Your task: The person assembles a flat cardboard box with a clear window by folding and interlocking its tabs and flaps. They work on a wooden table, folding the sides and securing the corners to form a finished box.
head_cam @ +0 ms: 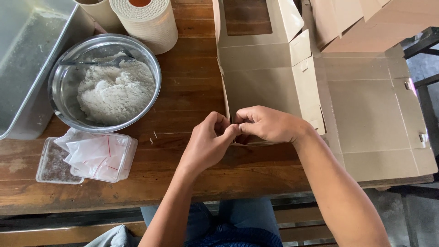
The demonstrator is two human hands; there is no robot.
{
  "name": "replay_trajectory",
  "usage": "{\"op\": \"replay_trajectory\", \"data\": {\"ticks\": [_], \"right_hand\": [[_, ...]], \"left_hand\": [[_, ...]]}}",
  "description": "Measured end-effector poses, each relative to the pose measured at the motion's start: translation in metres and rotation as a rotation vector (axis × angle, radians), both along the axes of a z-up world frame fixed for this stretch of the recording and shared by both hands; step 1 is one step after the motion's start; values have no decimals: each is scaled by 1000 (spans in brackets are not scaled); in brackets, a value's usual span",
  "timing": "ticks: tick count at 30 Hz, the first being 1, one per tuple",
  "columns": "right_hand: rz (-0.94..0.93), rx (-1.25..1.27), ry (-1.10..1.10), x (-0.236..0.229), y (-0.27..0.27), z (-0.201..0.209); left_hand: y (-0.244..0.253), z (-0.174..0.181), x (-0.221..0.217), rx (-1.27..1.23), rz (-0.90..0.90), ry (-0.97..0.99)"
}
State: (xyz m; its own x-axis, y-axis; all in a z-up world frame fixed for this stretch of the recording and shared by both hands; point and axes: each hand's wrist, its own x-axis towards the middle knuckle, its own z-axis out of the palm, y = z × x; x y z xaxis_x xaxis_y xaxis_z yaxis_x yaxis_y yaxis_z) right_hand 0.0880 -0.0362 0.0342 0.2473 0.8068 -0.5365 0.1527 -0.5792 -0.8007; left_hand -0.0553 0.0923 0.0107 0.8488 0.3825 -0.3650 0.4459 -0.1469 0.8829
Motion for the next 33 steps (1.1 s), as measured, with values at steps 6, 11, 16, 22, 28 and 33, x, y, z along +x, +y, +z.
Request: {"op": "replay_trajectory", "data": {"ticks": [6,11,16,22,28,33], "right_hand": [[-29,5,44,0,-1,-1],[60,-115,-117,1,7,-12],[85,-177,-211,0,13,-38],[106,-229,-439,-20,9,0],[-182,-7,-625,-36,-40,36],[-546,209,-1062,8,-93,-3]], "left_hand": [[-6,12,6,267,-57,72],[-6,30,19,450,-211,402],[-1,23,23,512,-248,443],[1,49,15,689,-328,459],[23,60,-13,723,-369,626],[25,48,-16,719,-388,625]]}}
